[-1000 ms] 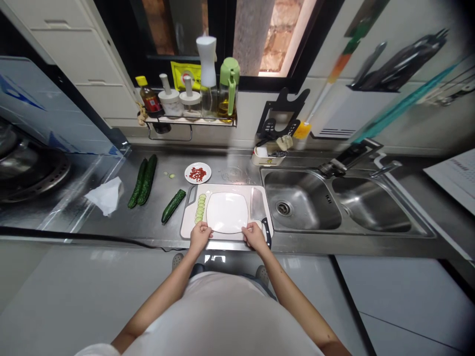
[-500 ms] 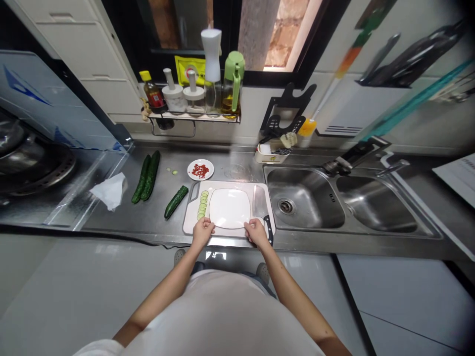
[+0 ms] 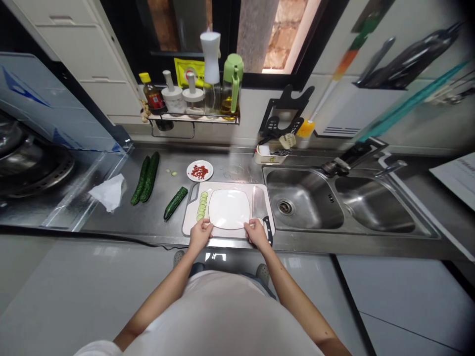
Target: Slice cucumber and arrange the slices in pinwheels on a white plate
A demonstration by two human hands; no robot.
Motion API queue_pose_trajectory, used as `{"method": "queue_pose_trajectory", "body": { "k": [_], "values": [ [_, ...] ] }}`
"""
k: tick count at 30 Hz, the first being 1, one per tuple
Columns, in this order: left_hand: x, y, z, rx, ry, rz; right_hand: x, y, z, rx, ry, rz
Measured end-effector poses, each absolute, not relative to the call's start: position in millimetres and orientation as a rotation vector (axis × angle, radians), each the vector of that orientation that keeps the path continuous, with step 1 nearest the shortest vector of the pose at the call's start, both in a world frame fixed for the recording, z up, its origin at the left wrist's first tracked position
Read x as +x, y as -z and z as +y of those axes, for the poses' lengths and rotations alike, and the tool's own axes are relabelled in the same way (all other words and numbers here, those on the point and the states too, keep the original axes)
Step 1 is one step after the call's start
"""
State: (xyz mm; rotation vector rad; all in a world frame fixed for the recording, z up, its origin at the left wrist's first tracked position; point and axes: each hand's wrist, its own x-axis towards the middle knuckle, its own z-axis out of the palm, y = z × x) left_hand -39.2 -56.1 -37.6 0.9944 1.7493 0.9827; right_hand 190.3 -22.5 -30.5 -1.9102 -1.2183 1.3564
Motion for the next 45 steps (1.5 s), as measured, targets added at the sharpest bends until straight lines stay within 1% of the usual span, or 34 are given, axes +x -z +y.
{"method": "queue_pose_trajectory", "body": {
  "k": [4,10,17,26,37,41,45],
  "values": [
    [-64,29,-53,1.311,-0.921,1.992,194,26,-24,-1.950,-1.205,-1.367],
    [-88,21,-48,1.447,-0.776,2.197,199,17,-27,-1.936,-1.025,-1.515],
    [-85,24,-50,1.478,-0.534,2.281,199,15,-30,-1.914,-1.035,-1.547],
    [-76,23,-46,1.475,-0.477,2.306,201,20,-33,-1.884,-1.049,-1.528],
    [-72,27,-44,1.402,-0.671,2.262,200,20,-30,-1.852,-1.033,-1.514],
    [-74,30,-42,1.257,-0.912,2.136,200,13,-30,-1.809,-0.964,-1.502],
    [-73,20,-35,1.129,-1.201,1.849,194,-3,-29,-1.747,-0.870,-1.511]
  ]
}}
